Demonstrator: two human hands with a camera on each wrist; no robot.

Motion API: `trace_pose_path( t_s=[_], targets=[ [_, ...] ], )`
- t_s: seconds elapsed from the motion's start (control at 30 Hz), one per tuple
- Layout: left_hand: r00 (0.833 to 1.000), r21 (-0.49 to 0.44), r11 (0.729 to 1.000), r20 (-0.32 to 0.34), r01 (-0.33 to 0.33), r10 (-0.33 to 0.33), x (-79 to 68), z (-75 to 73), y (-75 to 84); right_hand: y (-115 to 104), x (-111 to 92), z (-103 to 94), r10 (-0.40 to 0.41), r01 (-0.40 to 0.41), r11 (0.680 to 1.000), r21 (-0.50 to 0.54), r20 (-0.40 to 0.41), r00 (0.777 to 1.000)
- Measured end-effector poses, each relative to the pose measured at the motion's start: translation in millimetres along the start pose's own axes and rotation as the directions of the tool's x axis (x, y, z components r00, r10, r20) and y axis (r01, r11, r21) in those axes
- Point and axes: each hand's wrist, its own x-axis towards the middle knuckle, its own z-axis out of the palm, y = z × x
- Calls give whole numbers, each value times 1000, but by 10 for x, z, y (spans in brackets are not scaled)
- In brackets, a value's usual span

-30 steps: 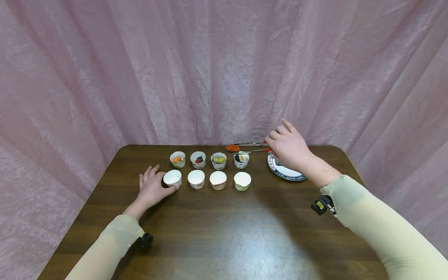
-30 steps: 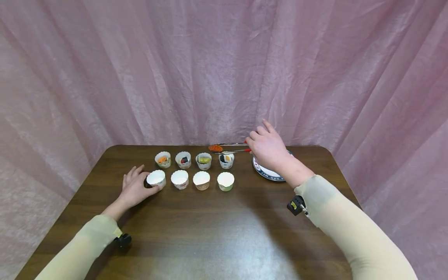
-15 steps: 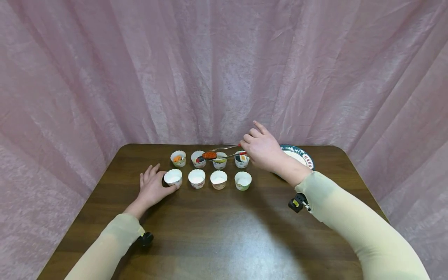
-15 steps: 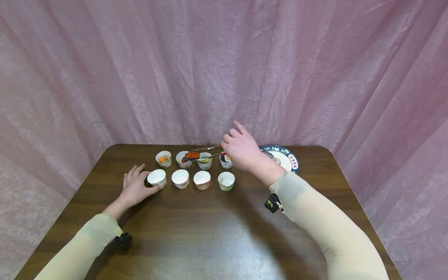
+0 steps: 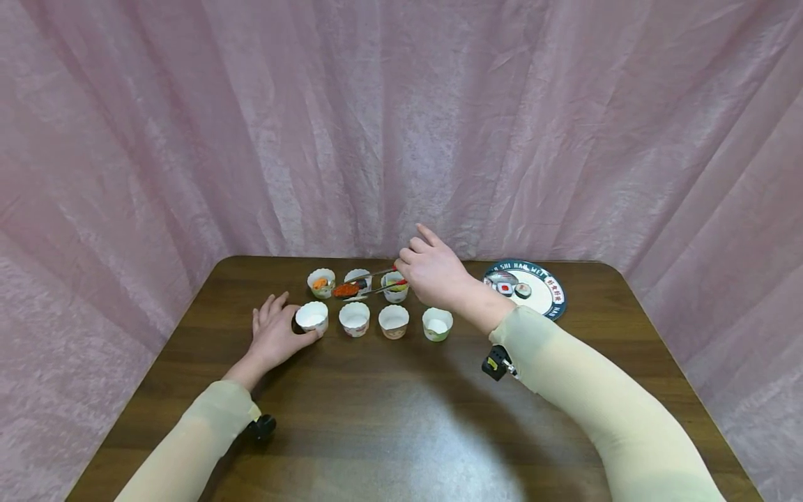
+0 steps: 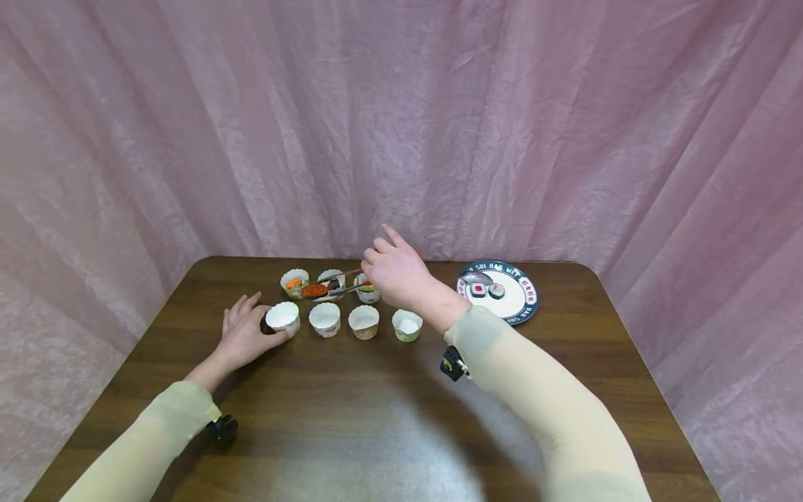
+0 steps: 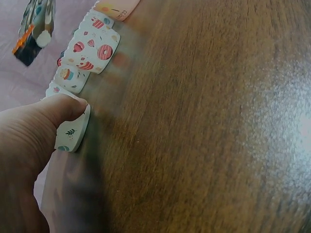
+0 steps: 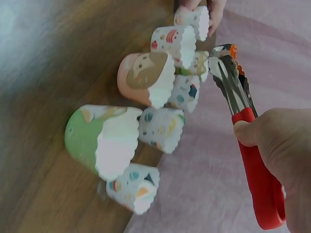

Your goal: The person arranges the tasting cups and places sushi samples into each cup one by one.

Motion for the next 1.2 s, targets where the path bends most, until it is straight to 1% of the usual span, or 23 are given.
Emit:
trace_pose_path(
  t_s=[0.27,0.43,0.67,0.8,0.93,1.07,1.2],
  targets=[
    [1000,-13,1000,13,4,-4,19,18,-14,-189,220,18,-43,42,999,-21,-18,999],
    [1000,-21,1000,19,16,-15,2,2,-26,-300,337,28,-72,72,996,-53,-11,997],
    [1000,-24,999,9,21,-20,-6,-18,-39,-393,474,39,-92,89,993,-71,-29,995],
    [1000,-22,999,10,25,-24,-8,-26,-40,-428,530,62,-107,106,992,-67,-22,994],
    [999,-25,999,14,31,-31,-10,-33,-34,-459,563,87,-122,119,990,-71,-40,992],
    [999,-25,999,13,35,-34,-10,-44,-16,-476,579,88,-126,122,990,-67,-60,990],
    [999,-22,999,15,37,-37,-10,-63,-6,-487,590,74,-124,121,991,-63,-54,991]
  ],
)
